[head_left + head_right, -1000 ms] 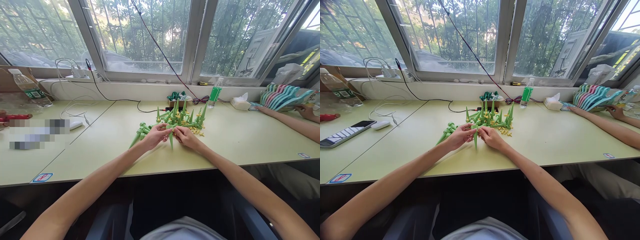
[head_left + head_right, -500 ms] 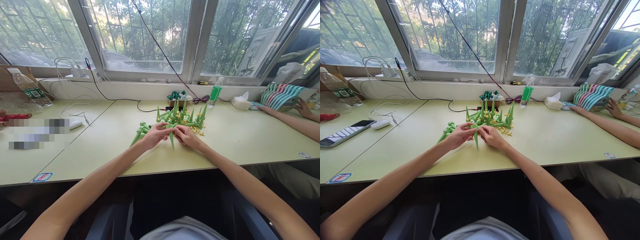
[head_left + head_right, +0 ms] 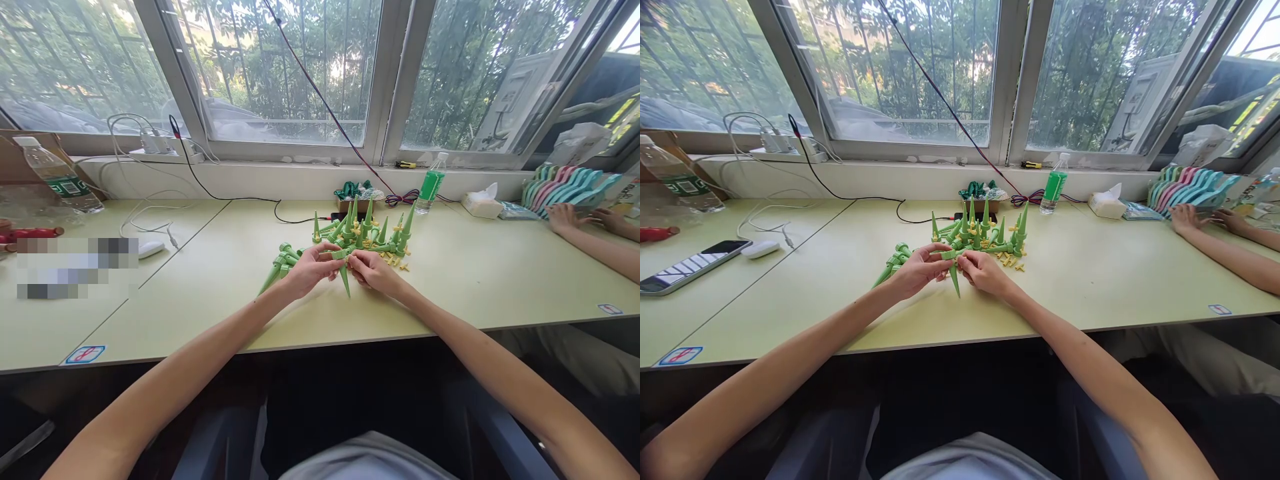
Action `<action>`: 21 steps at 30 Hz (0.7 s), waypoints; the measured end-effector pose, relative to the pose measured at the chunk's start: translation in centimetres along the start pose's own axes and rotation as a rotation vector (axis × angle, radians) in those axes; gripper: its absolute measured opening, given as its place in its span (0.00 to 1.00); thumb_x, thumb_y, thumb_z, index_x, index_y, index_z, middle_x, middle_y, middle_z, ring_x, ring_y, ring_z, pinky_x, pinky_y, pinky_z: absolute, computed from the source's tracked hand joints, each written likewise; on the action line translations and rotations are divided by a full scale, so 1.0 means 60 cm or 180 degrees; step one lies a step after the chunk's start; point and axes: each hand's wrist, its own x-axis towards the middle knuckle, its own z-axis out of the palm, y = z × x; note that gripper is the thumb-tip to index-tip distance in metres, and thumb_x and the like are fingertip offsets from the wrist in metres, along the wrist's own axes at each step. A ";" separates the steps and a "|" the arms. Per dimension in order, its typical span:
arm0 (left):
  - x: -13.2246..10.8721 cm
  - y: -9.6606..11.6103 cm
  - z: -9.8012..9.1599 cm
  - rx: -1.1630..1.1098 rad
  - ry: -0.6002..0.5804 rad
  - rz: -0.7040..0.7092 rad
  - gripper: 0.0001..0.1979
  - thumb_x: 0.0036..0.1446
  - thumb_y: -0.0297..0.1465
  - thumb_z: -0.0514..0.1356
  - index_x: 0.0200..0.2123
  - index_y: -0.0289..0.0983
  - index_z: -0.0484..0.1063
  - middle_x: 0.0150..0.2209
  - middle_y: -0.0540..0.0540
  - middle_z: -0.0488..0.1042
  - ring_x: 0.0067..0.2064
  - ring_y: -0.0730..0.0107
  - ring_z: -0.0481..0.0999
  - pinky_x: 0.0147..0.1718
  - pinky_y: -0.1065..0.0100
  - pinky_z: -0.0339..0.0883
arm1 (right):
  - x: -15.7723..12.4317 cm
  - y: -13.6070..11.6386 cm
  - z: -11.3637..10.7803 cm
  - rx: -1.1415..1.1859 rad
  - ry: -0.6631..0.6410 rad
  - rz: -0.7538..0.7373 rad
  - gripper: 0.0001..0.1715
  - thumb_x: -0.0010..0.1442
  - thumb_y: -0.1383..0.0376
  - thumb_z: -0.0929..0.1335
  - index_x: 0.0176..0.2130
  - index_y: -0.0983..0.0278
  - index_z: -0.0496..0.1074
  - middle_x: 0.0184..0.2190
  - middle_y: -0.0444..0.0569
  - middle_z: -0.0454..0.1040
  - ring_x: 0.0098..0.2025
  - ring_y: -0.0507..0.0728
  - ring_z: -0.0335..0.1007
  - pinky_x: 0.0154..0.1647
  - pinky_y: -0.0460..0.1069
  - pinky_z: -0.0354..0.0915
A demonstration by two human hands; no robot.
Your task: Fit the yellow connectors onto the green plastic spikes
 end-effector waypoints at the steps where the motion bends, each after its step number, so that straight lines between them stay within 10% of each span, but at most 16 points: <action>1: 0.000 0.000 0.001 0.0088 -0.0003 0.0057 0.26 0.43 0.35 0.76 0.43 0.35 0.70 0.27 0.51 0.74 0.24 0.78 0.70 0.25 0.71 0.62 | 0.000 0.000 0.000 0.0026 -0.0014 0.0007 0.25 0.67 0.47 0.64 0.29 0.62 0.61 0.19 0.39 0.60 0.18 0.48 0.52 0.17 0.46 0.51; 21: -0.006 -0.009 0.007 0.0685 -0.0031 0.0509 0.24 0.48 0.39 0.74 0.40 0.36 0.67 0.26 0.52 0.72 0.23 0.77 0.71 0.24 0.71 0.64 | 0.001 -0.002 -0.002 0.0373 -0.0130 0.0319 0.25 0.66 0.48 0.66 0.26 0.61 0.61 0.14 0.36 0.53 0.15 0.46 0.44 0.14 0.45 0.46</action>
